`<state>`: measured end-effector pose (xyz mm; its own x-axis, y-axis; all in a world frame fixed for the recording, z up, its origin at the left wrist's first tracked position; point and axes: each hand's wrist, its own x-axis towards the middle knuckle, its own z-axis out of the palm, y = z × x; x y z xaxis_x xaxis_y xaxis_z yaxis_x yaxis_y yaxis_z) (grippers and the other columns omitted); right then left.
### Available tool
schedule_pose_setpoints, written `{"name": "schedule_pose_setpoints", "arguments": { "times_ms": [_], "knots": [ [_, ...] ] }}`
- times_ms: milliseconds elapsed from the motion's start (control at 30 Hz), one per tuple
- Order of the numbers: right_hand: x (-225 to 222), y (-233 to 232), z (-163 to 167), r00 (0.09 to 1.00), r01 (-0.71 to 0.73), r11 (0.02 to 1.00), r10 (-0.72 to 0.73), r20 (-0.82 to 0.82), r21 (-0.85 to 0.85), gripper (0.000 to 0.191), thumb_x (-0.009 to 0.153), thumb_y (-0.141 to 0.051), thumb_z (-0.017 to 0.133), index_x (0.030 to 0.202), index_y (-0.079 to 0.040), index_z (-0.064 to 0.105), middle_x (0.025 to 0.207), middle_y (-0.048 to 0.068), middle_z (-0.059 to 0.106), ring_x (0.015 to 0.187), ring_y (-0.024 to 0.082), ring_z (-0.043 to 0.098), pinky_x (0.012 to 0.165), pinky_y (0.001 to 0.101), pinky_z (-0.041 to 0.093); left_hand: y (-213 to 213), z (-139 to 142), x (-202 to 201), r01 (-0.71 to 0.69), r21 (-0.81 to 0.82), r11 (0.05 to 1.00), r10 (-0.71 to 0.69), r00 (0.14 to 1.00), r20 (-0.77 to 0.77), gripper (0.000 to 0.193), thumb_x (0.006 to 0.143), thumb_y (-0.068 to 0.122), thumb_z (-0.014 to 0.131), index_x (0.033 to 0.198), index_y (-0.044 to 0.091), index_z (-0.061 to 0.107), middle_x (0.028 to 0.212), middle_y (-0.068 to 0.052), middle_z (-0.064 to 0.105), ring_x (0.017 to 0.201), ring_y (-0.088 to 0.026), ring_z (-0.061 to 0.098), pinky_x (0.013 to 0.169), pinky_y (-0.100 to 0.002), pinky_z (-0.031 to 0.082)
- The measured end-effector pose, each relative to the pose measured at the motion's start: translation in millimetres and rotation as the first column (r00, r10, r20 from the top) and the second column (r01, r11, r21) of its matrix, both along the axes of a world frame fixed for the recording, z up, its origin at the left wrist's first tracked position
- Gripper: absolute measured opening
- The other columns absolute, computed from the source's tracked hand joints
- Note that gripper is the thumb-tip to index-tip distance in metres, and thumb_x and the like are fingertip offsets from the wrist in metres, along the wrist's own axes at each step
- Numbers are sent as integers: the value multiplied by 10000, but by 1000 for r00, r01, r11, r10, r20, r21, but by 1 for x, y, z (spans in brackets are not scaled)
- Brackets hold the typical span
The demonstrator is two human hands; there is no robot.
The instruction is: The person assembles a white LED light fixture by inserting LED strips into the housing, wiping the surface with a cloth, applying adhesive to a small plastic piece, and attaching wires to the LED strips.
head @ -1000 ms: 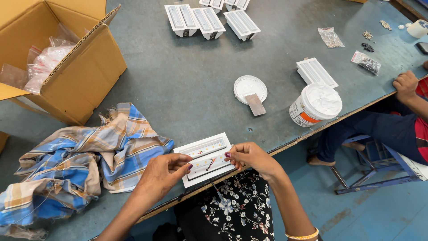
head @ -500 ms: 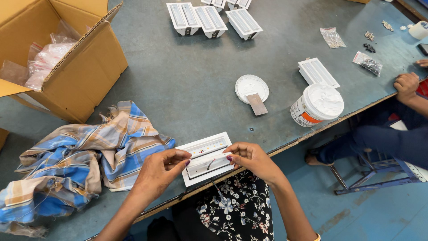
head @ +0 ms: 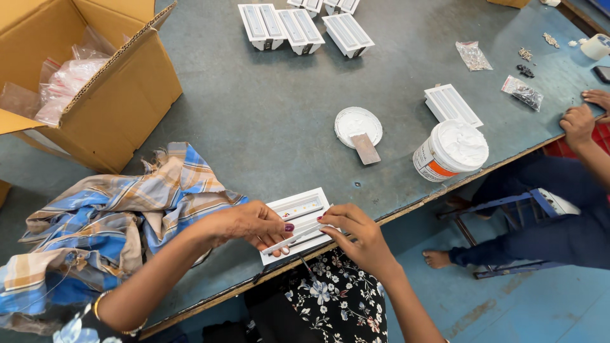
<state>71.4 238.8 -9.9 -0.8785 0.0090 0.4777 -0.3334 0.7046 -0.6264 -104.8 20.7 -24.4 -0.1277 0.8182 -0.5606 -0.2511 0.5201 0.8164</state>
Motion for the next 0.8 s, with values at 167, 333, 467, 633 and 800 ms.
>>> {"name": "schedule_pose_setpoints", "arguments": {
  "times_ms": [167,333,467,633,800],
  "knots": [
    [-1,-4,-10,987,7,997,6,-160,80,184,860,-35,792,1036,-45,742,1034,58,701,900,182,711,748,307,582,0,2,-8,61,93,994,-66,996,61,341,902,290,752,1057,-10,797,871,-68,790,779,-110,738,696,-242,599],
    [0,-7,-12,986,34,998,-24,-166,58,216,849,-31,797,1057,-38,740,1033,65,701,892,192,706,743,313,578,-2,3,-11,74,87,993,-79,995,56,303,890,251,751,1079,21,805,855,-49,783,763,-95,718,694,-239,577],
    [-1,-11,-12,987,58,998,-52,-152,33,238,835,-36,805,1065,-47,743,1038,62,712,900,194,710,745,309,579,1,4,-8,83,37,996,-82,996,-25,304,864,246,778,1067,22,810,852,-38,783,759,-90,698,686,-246,553],
    [10,-18,-15,973,209,976,-214,-82,-69,331,815,-62,795,1119,9,686,1050,98,687,865,190,669,772,312,558,2,5,-1,32,-29,999,-36,989,-144,323,817,280,826,1039,45,829,894,-49,791,777,-80,668,686,-227,537],
    [44,-47,-29,866,489,852,-448,222,-189,89,883,-89,750,944,-31,719,871,53,708,710,150,671,667,291,545,-2,2,2,31,10,999,-31,998,-47,318,788,281,842,998,43,819,897,-55,786,792,-92,702,720,-224,566]
  ]
}}
